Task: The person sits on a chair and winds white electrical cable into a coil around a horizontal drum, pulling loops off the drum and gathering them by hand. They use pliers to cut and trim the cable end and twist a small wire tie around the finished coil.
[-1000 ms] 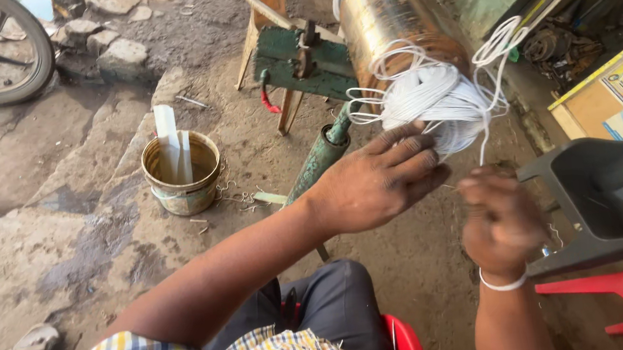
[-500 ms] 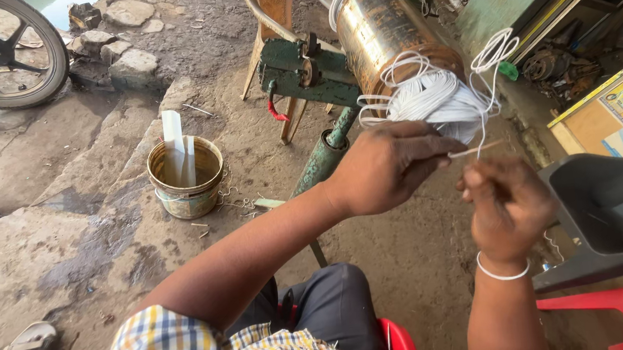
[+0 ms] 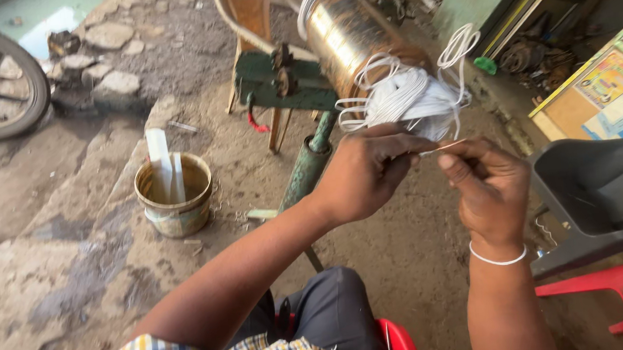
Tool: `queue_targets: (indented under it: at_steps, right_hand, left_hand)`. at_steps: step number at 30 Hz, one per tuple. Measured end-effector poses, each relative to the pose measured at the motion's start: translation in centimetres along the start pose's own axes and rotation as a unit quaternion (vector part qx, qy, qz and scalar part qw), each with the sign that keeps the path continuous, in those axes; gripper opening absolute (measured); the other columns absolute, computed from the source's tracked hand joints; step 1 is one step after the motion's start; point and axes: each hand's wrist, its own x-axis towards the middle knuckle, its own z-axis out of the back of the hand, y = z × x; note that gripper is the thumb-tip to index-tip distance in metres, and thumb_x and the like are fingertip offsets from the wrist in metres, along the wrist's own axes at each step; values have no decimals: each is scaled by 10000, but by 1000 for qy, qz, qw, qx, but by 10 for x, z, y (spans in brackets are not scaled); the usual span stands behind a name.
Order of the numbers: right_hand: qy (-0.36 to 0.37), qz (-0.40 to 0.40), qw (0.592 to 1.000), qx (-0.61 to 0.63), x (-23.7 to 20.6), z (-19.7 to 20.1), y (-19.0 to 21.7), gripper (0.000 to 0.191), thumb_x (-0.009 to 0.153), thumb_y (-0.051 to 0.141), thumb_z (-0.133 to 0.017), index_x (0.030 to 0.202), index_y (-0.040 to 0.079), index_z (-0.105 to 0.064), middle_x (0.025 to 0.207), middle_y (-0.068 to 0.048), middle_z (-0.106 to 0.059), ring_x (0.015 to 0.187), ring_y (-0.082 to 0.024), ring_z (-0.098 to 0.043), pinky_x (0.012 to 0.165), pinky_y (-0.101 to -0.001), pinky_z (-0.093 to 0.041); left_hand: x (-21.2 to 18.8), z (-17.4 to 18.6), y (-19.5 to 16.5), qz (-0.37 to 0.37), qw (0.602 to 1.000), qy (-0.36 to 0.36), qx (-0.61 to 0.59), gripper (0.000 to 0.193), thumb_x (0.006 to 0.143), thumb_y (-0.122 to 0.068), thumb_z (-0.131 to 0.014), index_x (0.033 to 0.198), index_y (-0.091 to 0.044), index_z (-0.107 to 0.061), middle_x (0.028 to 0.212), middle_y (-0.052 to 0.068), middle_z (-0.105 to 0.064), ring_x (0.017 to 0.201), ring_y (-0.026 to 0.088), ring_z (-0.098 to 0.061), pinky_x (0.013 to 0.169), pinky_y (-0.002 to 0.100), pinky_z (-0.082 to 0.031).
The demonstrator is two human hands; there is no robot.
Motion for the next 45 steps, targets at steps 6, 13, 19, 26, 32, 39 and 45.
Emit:
queue_targets:
  at_steps: [6,13,19,26,32,39,45]
  right_hand:
    - [21,-6,1000,-15,4,0,-1,116,953,-5,-764,1063,-27,-737,909,14,-666,720,-17,-479,644,-178,-357]
    - [33,0,999,-10,5,-2,1,113,960,23,-760,1067,-12,-744,889,20,-657,702,-17,-472,621,-181,-349]
    - [33,-11,999,2,5,-2,0,129,951,37,-773,1071,-2,-750,854,20,-637,679,-28,-462,604,-190,-348]
    - [33,-15,999,14,5,-5,3,133,956,26,-774,1081,-7,-745,865,6,-656,683,-32,-473,602,-184,-353]
    - [43,-52,998,-10,6,-4,5,153,966,41,-733,1109,-14,-729,929,-42,-711,725,-65,-566,649,-196,-448]
    - [60,-69,975,203,10,7,1,170,1016,58,-729,1153,-6,-653,922,-73,-681,765,-115,-581,718,-242,-471]
    - [110,-38,985,130,5,14,0,345,975,34,-741,1248,63,-531,969,-68,-673,858,-134,-662,733,-245,-529]
  left_hand:
    - [4,1,0,4,1000,-1,-6,191,948,-67,-693,1127,-108,-749,973,92,-743,887,257,-741,797,356,-584]
    - [6,0,0,12,1000,-5,-6,155,953,-198,-735,1074,-106,-764,934,83,-735,850,252,-734,765,357,-574]
    - [7,-2,-4,13,1000,-18,-1,140,956,-201,-732,1058,-111,-767,900,73,-720,833,248,-727,749,359,-573]
    - [5,2,-11,16,999,-31,18,128,959,-188,-726,1025,-82,-757,915,78,-727,837,250,-739,735,354,-577]
    - [6,1,-15,39,998,-40,17,151,987,-208,-714,1067,-84,-744,950,86,-722,858,250,-737,761,351,-574]
    - [0,4,-17,-51,996,-73,23,445,971,-167,-711,1391,-60,-613,1113,106,-646,1030,327,-658,943,439,-540]
    - [-36,-7,-28,-18,996,-73,47,174,989,-149,-681,1159,-123,-703,1042,86,-708,994,287,-703,912,413,-568]
